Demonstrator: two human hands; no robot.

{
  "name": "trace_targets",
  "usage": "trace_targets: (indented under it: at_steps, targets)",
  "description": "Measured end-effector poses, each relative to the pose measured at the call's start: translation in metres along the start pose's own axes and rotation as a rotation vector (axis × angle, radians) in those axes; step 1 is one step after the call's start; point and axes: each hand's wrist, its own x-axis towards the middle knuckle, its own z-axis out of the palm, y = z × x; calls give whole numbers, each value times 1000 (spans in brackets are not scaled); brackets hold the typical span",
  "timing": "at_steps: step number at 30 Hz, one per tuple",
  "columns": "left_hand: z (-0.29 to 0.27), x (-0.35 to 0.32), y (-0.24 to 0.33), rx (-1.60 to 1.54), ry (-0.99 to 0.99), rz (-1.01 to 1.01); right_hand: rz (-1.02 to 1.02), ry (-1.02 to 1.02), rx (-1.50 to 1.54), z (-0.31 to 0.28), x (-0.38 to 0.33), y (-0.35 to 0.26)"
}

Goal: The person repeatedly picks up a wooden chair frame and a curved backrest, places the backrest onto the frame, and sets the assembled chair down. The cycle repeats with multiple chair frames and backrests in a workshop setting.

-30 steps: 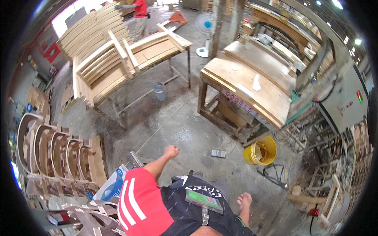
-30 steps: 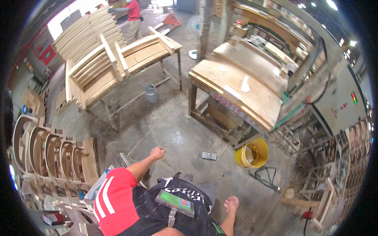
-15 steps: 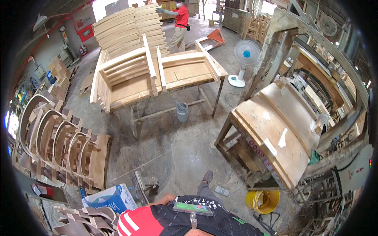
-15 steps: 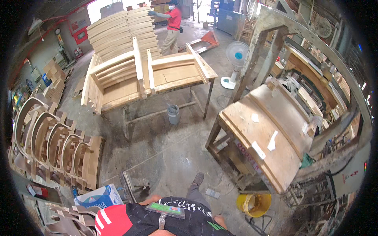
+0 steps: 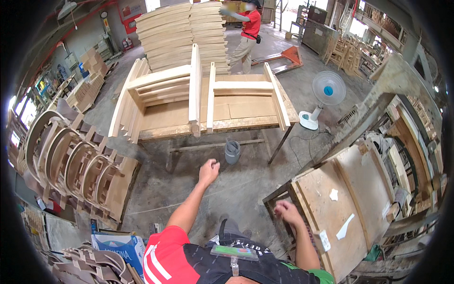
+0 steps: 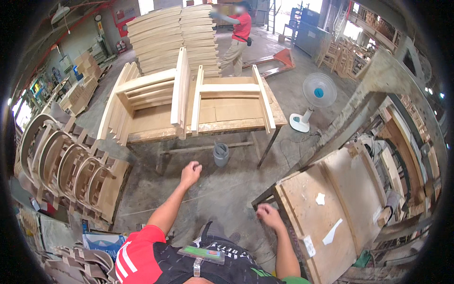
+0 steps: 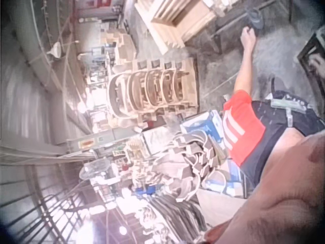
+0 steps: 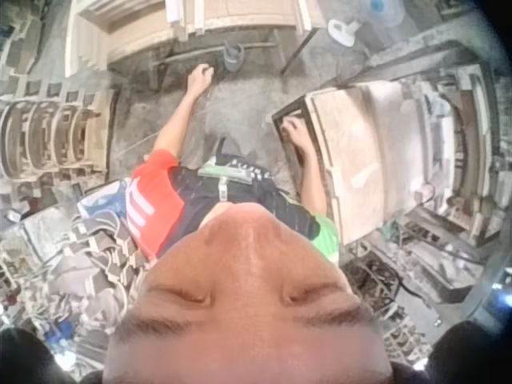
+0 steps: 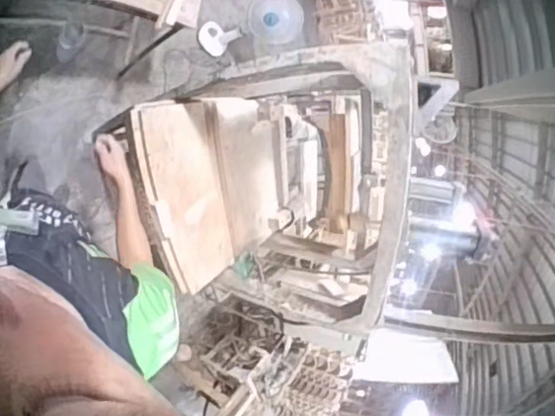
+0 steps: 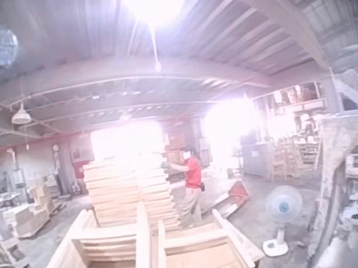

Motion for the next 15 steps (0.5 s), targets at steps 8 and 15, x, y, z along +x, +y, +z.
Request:
trace_targets:
  at_steps: [8,15]
  targets:
    - [29,217,29,295,312,64,-39,270,-30,-66,218,-150]
    - [50,316,12,240,6,-386,-62,604,-594,-104,369,-196]
